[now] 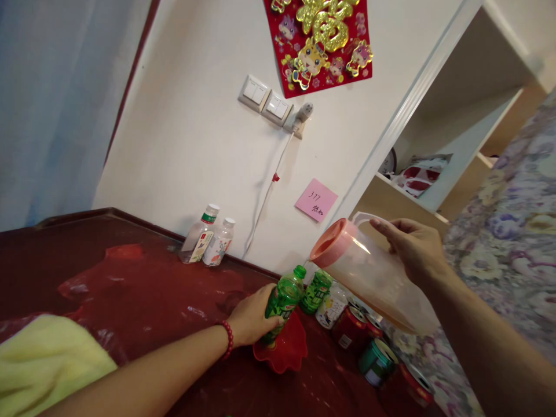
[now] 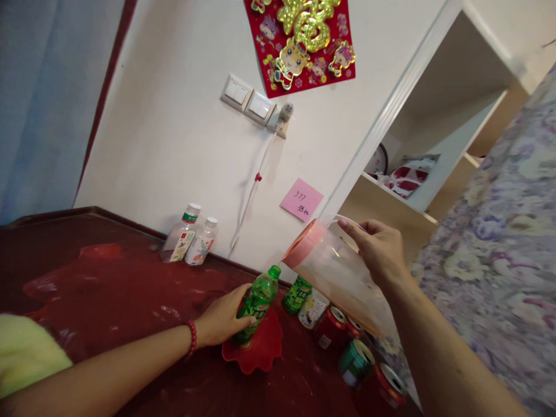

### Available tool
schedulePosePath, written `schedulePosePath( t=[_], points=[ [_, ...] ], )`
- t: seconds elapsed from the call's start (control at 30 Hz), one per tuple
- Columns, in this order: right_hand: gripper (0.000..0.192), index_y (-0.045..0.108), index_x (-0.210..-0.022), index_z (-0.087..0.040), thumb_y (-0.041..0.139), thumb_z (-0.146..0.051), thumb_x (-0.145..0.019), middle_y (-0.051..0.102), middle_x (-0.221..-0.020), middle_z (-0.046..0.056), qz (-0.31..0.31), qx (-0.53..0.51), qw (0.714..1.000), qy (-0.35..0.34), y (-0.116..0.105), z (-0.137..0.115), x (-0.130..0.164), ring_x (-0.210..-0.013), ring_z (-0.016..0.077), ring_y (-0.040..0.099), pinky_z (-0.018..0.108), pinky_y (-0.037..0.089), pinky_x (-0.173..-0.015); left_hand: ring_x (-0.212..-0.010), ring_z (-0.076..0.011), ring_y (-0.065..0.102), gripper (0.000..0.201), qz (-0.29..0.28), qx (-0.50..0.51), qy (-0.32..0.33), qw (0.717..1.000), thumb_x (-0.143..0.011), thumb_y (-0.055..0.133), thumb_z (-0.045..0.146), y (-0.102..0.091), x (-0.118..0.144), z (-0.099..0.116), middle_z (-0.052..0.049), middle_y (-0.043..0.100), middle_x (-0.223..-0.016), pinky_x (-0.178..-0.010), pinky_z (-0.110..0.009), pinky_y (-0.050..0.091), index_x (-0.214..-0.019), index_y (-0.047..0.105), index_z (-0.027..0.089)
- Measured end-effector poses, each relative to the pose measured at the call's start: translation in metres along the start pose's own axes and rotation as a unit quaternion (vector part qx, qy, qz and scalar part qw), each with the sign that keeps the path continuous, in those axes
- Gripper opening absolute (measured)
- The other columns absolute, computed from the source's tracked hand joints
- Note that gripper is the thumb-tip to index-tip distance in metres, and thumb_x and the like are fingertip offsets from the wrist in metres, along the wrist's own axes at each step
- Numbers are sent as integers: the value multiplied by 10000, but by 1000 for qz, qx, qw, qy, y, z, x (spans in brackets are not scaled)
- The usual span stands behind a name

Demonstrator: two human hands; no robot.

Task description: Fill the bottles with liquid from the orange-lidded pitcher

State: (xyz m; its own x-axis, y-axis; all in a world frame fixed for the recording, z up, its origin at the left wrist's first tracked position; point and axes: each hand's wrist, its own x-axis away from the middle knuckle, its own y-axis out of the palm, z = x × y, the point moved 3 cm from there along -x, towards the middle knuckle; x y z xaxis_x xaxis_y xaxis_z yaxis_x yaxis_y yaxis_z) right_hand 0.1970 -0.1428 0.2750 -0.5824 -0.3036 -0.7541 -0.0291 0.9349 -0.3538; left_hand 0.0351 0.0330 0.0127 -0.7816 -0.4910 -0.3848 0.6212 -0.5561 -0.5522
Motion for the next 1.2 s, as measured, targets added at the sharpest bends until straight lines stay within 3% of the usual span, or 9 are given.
schedulePosePath(
  t=[1.2],
  points=[
    [450, 612, -601, -184, 803, -591, -633, 424, -442, -42, 2, 6, 1000, 5, 0, -1, -1, -449, 93, 348, 224, 244, -392, -1162, -281, 619, 576, -4, -2, 2, 1000, -750, 682, 328, 0, 1, 1, -60, 640, -1299, -956, -351, 479, -1291, 495, 263]
  ],
)
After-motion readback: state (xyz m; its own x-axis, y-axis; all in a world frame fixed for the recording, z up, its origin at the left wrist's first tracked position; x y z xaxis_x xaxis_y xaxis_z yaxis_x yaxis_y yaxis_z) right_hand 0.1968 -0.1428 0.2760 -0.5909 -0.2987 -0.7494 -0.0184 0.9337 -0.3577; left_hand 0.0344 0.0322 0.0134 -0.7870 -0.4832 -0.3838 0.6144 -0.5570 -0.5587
